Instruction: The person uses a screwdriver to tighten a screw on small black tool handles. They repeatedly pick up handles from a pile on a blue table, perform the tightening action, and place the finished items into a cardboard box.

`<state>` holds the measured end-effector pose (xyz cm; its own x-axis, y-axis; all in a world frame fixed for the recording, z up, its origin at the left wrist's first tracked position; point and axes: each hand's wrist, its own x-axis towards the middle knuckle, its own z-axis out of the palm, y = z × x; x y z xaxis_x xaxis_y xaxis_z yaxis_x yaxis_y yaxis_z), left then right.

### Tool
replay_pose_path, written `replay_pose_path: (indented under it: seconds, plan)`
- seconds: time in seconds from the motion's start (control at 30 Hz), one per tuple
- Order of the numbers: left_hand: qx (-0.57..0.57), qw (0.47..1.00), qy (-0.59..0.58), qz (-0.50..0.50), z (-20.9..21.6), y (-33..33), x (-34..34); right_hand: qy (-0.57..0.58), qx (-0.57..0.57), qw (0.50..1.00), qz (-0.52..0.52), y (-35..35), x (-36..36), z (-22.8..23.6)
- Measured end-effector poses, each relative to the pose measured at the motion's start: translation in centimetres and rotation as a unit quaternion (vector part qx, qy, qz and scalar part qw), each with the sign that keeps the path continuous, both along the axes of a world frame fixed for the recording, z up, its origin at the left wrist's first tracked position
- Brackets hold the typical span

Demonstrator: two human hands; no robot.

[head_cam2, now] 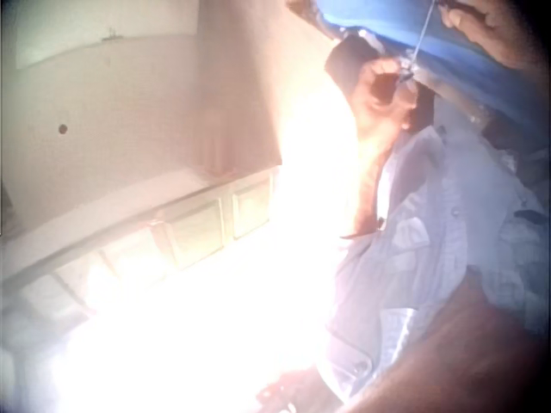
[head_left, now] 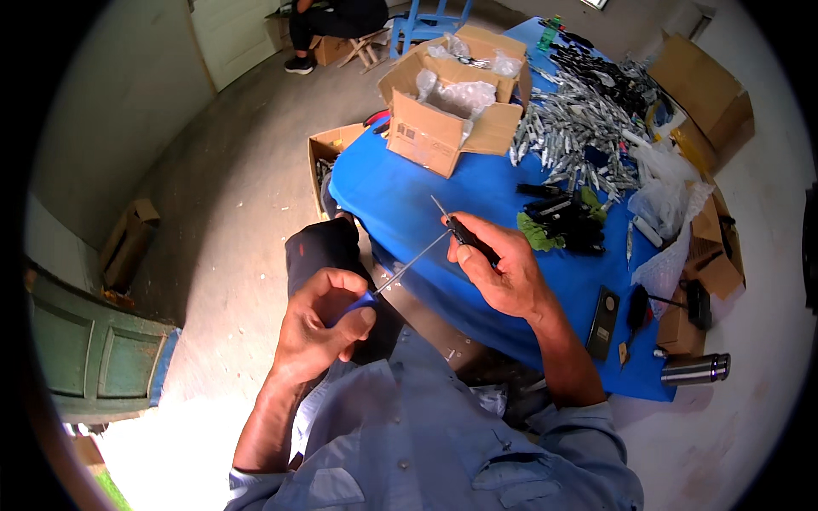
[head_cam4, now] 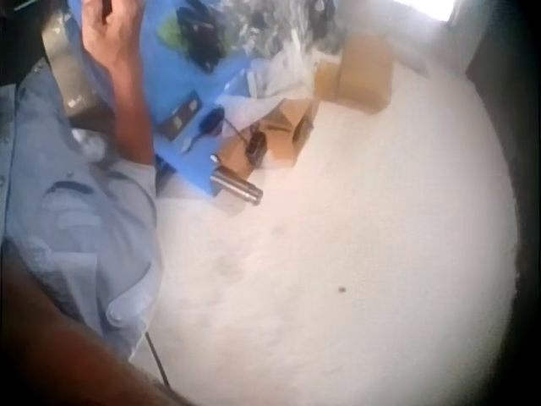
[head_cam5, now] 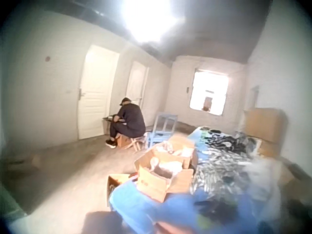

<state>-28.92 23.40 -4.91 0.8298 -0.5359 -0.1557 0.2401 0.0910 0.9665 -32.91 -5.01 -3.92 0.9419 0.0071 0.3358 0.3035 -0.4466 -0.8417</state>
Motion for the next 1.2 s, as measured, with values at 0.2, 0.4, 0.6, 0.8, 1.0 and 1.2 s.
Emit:
replay_pose_path:
  seconds: [0.2,0.4,0.6,0.8,1.0,1.2]
  plan:
    - [-0.006,0.998,-0.048,-0.035,-0.1,-1.9,0.4,0.009,0.003,0.999,-0.035,-1.5,-1.8,0.9]
    - [0.046,0.995,-0.026,-0.079,-0.1,-3.2,1.6,0.019,0.016,0.999,-0.046,-2.9,-2.1,-0.3]
    - [0.004,0.994,0.077,-0.078,-0.4,-4.0,2.3,0.046,0.051,0.996,-0.060,-3.0,-1.9,-1.7]
    - [0.053,0.994,-0.043,-0.085,0.2,-3.1,2.1,0.078,0.097,0.991,-0.054,-2.3,-1.4,-1.5]
    - [0.054,0.991,-0.102,-0.069,-0.5,-1.4,1.9,0.073,0.095,0.992,-0.040,-1.3,-1.0,-0.4]
    - [0.048,0.993,-0.074,-0.076,1.2,-0.7,1.3,0.085,0.118,0.988,-0.043,-0.4,-1.9,0.9]
